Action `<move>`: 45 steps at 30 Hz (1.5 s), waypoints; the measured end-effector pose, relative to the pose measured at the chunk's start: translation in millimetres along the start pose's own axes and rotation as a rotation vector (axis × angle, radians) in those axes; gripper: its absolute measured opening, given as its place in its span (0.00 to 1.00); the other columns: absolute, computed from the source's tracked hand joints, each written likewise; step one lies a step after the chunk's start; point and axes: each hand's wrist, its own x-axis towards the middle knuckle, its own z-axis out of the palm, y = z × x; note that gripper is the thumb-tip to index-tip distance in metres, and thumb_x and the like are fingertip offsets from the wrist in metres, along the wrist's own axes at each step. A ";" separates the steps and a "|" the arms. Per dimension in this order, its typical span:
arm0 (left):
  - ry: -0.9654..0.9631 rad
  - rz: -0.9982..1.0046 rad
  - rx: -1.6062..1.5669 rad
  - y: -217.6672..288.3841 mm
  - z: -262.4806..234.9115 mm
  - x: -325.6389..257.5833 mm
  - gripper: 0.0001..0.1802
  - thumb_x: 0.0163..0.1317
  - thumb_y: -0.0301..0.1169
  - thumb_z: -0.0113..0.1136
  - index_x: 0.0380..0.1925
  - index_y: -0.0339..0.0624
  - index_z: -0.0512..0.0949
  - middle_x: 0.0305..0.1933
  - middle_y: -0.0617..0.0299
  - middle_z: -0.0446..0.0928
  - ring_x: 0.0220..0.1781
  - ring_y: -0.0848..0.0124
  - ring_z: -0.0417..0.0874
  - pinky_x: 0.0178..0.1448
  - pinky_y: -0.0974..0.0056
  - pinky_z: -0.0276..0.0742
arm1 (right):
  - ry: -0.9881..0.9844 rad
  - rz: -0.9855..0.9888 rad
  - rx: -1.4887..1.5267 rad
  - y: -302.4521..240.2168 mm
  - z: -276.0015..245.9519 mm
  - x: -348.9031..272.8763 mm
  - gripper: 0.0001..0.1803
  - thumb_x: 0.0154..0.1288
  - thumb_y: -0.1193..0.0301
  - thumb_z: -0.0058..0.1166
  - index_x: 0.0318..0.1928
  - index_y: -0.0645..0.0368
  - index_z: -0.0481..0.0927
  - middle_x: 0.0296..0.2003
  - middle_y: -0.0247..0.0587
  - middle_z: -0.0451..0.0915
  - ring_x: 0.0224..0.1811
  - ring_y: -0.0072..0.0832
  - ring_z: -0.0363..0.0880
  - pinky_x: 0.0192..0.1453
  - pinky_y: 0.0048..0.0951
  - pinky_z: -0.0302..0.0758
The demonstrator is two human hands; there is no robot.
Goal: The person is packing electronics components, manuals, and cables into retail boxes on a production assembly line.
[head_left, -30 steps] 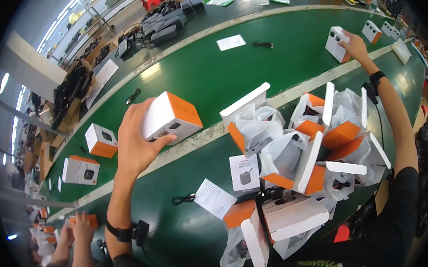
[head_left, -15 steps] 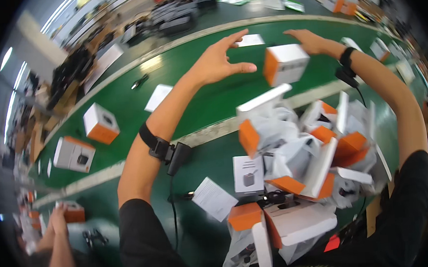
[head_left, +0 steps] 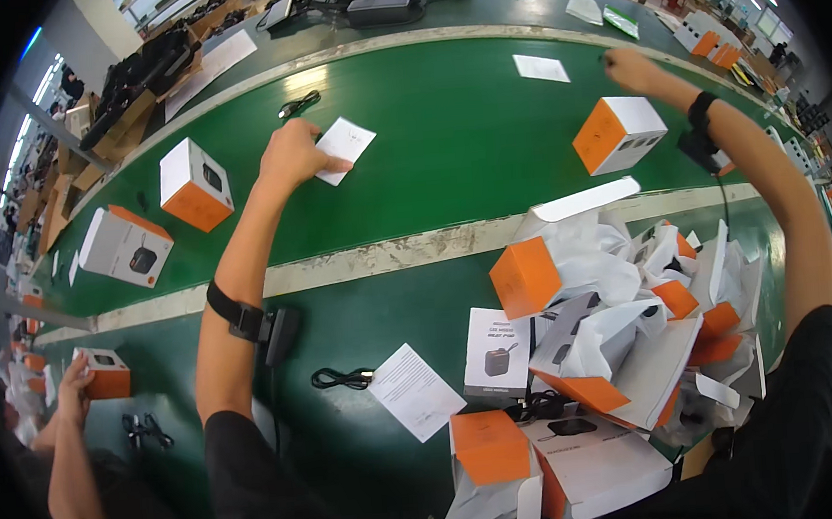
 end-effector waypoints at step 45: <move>-0.029 -0.187 -0.906 -18.8 -69.2 -350.7 0.17 0.65 0.26 0.82 0.47 0.35 0.83 0.41 0.58 0.91 0.44 0.74 0.91 0.49 0.64 0.86 | -0.404 -0.258 -0.098 10.1 -6.2 25.5 0.35 0.43 0.58 0.90 0.48 0.62 0.87 0.43 0.54 0.90 0.47 0.49 0.89 0.52 0.48 0.83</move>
